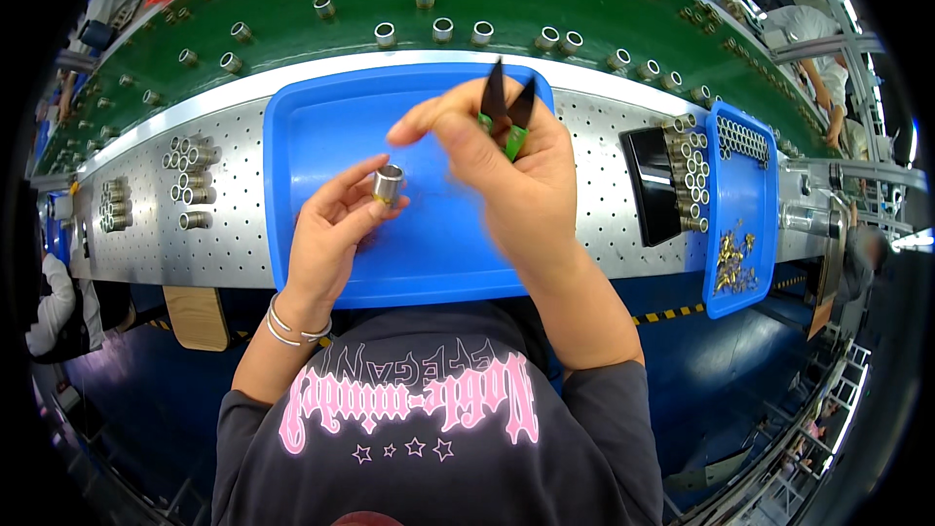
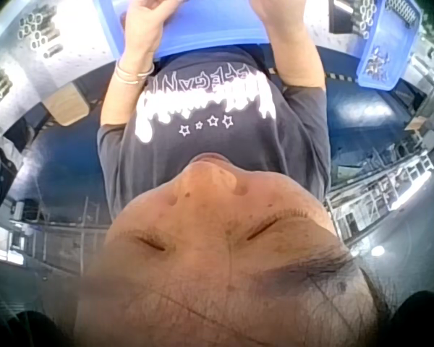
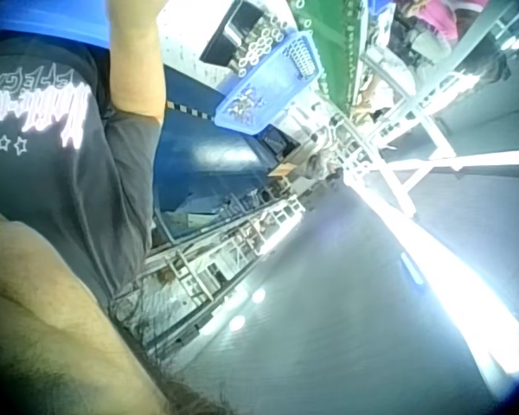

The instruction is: The person uses green-handled pliers to manipulate small cylindrical metal parts over a blue tray. They repeatedly pick up the parts, adjust them with the pliers, and place them back into the tray or onto the green workbench surface.

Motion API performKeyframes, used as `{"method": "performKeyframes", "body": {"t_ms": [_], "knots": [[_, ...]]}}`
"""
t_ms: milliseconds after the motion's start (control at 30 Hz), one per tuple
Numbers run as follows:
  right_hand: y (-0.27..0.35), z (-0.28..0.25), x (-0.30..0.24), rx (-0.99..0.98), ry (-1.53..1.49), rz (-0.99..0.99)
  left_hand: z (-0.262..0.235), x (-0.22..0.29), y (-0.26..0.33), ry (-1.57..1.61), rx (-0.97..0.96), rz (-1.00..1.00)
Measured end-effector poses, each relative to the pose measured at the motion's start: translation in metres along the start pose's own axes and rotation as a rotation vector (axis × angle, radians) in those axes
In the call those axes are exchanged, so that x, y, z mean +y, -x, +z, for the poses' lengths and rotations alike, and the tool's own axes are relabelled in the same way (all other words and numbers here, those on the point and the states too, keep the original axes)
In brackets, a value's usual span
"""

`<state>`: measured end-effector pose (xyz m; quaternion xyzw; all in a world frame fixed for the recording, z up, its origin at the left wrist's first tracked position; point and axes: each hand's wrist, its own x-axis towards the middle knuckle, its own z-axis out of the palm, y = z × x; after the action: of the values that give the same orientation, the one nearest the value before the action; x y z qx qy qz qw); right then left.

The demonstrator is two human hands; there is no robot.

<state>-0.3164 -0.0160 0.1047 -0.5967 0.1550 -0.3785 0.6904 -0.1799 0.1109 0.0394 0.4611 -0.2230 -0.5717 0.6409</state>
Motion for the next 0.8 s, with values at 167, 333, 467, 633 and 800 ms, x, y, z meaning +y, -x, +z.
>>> {"method": "performKeyframes", "body": {"t_ms": [167, 333, 467, 633, 800], "knots": [[0.012, -0.009, 0.021, -0.050, 0.405, 0.075, -0.002, 0.006, 0.001, 0.110, 0.098, -0.019], [0.024, 0.001, 0.032, -0.090, 0.909, -0.103, -0.002, 0.005, 0.001, 0.125, 0.108, 0.016], [0.026, 0.000, 0.034, -0.094, 0.946, -0.100, 0.000, 0.006, 0.002, 0.098, 0.099, 0.025], [0.027, 0.002, 0.033, -0.095, 0.956, -0.104, 0.002, 0.005, 0.003, 0.081, 0.085, 0.047], [0.029, 0.003, 0.033, -0.096, 0.958, -0.090, 0.004, 0.004, 0.005, 0.073, 0.083, 0.059]]}}
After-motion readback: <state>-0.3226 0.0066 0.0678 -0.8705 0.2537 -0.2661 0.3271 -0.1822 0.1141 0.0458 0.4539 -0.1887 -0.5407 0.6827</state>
